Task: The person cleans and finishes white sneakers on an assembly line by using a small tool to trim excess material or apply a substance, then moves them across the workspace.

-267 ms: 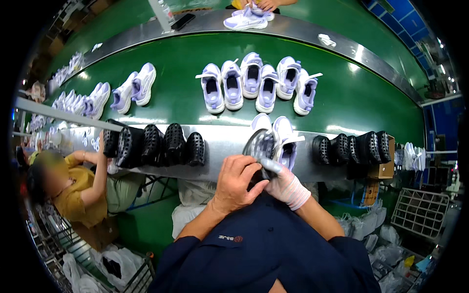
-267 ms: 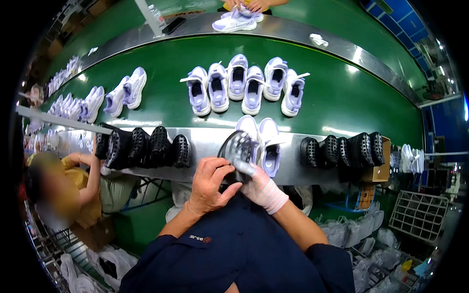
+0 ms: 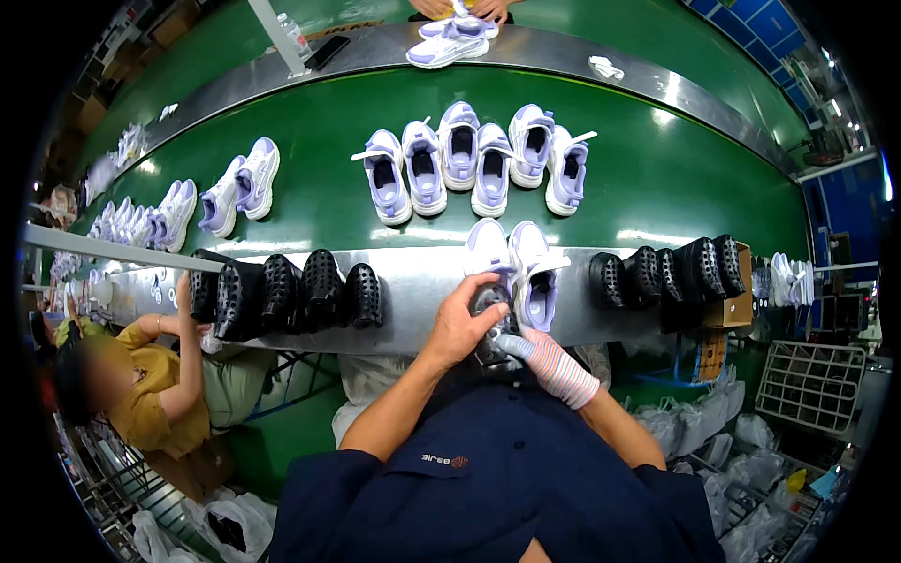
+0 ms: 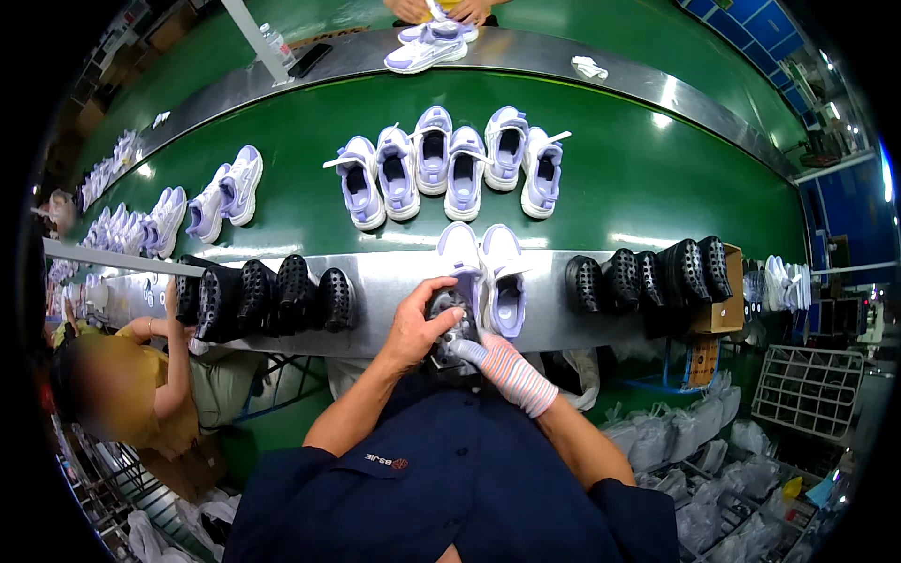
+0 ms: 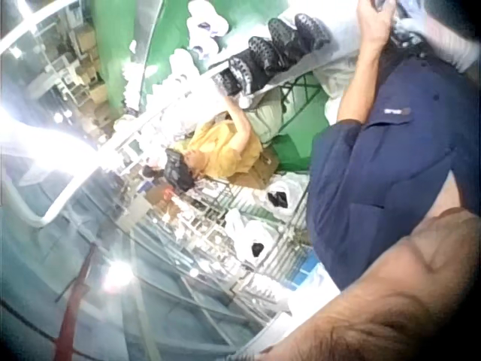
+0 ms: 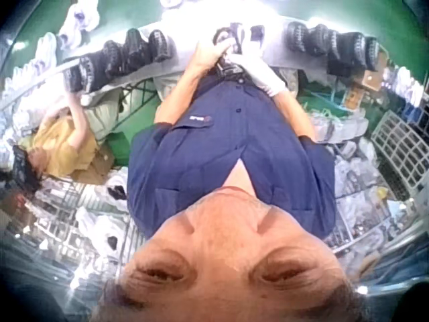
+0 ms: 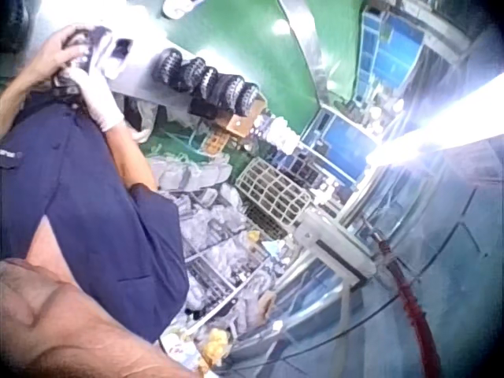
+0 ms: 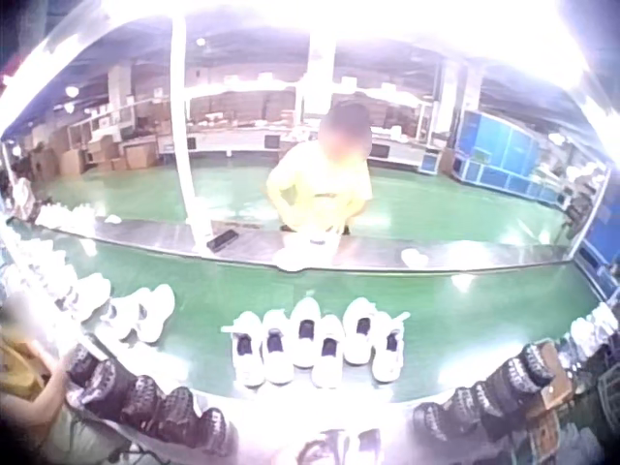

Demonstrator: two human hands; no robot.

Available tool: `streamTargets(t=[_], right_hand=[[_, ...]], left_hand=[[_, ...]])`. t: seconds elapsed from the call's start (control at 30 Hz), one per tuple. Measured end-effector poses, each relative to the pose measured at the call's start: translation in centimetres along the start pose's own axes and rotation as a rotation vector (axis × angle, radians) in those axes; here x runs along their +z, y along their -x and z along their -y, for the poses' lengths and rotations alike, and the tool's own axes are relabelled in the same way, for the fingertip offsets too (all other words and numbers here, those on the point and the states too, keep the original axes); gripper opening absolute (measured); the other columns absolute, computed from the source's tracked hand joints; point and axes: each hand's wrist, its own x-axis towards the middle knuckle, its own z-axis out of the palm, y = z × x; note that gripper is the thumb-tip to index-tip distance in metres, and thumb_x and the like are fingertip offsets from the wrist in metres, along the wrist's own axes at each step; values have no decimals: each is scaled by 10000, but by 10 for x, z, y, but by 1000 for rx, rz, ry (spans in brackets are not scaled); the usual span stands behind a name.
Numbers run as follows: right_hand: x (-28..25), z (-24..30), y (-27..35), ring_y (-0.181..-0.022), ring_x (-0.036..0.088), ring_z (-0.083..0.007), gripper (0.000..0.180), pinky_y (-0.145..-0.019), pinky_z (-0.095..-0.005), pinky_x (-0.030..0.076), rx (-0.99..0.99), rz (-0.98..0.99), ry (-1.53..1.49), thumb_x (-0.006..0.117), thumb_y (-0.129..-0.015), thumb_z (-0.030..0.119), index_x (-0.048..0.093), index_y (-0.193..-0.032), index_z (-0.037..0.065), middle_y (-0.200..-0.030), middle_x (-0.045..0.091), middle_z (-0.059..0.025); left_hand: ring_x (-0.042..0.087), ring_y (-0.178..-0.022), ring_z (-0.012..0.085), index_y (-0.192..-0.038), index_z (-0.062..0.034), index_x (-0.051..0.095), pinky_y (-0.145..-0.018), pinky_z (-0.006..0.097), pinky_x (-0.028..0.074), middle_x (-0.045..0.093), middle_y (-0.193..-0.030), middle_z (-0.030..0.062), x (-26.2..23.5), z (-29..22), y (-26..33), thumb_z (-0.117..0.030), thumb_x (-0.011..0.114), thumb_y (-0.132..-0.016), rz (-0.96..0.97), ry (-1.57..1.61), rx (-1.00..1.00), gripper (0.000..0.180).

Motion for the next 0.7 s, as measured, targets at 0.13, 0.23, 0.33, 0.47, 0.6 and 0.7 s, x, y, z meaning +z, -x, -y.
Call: streamTargets(t=[0.13, 0.23, 0.33, 0.47, 0.6, 0.7], right_hand=[[8, 11, 23, -900, 702, -416, 756, -814, -484, 556, -33, -234, 1149, 625, -875, 688, 634, -1072, -43, -899, 708, -250], [-6, -12, 18, -837, 699, -436, 741, -792, -500, 554, -61, -288, 1045, 663, -859, 672, 636, -1070, -37, -818, 706, -233], [-8, -18, 17, -811, 693, -450, 638, -786, -522, 544, -36, -303, 1041, 674, -883, 599, 633, -1032, -20, -807, 706, -236], [-26, -20, 12, -840, 708, -420, 534, -784, -504, 557, 65, -359, 1221, 632, -919, 539, 676, -923, 7, -831, 715, -237], [-42, 7, -5, -916, 713, -406, 470, -834, -494, 558, 160, -261, 1262, 654, -912, 469, 724, -947, 6, -927, 728, -245], [-37, 13, -25, -927, 711, -413, 397, -839, -483, 560, 106, -207, 1323, 658, -902, 416, 709, -950, 25, -927, 728, -244]], left_hand=[[618, -867, 127, -1229, 14, 589, -781, 278, 526, 645, -1003, 75, 21, 33, -6, -42, 744, -850, -191, 172, -116, 413], [615, -786, 115, -1223, 5, 592, -690, 264, 522, 644, -949, 68, 38, 29, -8, -32, 741, -847, -214, 288, -153, 406], [604, -780, 103, -1224, 6, 590, -677, 251, 512, 637, -928, 60, 42, 56, -9, -31, 733, -851, -215, 195, -169, 402], [658, -883, 287, -1321, 0, 556, -804, 414, 538, 662, -1010, 176, 41, 23, -14, -157, 761, -871, -145, -632, -91, 519], [595, -1142, 406, -1307, -6, 580, -986, 480, 485, 658, -1103, 250, 26, 33, -55, -162, 778, -825, -254, -919, 376, 544], [606, -1119, 429, -1207, 12, 633, -994, 494, 485, 665, -1083, 254, 15, 73, -94, -84, 739, -809, 8, -862, 526, 422]])
